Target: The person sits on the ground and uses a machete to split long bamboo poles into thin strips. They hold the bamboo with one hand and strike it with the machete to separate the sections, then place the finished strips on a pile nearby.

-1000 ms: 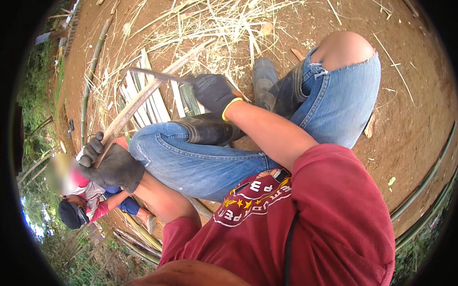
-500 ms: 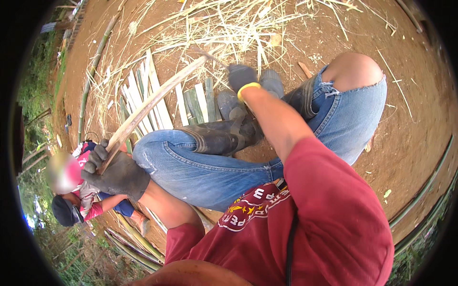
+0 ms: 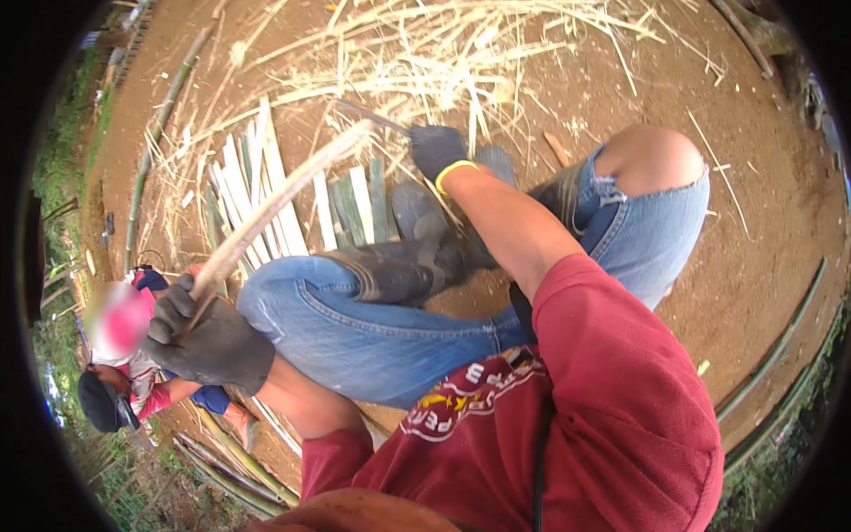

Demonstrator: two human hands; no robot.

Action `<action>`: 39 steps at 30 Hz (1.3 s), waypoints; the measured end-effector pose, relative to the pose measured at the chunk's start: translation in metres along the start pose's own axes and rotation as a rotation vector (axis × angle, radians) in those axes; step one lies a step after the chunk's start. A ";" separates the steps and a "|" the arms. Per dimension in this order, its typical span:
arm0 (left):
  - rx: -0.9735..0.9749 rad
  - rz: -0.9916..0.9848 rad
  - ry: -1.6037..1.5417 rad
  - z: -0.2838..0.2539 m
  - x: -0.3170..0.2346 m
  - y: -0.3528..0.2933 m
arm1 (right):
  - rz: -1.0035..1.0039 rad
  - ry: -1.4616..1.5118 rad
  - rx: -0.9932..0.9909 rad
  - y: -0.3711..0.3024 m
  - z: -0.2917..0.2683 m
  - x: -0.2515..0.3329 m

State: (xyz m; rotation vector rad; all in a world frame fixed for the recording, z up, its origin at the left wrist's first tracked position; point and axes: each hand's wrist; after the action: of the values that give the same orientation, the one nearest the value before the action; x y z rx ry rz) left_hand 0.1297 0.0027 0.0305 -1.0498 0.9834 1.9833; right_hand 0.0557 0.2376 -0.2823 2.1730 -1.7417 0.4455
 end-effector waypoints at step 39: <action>0.044 -0.007 -0.128 0.002 0.003 0.000 | 0.356 0.310 0.041 0.028 -0.050 0.039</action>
State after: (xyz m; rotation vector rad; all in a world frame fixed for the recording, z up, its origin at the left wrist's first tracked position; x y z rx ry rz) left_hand 0.1276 0.0053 0.0283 -0.8901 0.9486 1.9871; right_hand 0.0348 0.2195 -0.2189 1.7027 -1.9476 0.8600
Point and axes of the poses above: each hand's wrist, its own y-axis towards the middle knuckle, its own z-axis out of the palm, x = y × z, and after that the axes turned 9 degrees about -z, right-handed
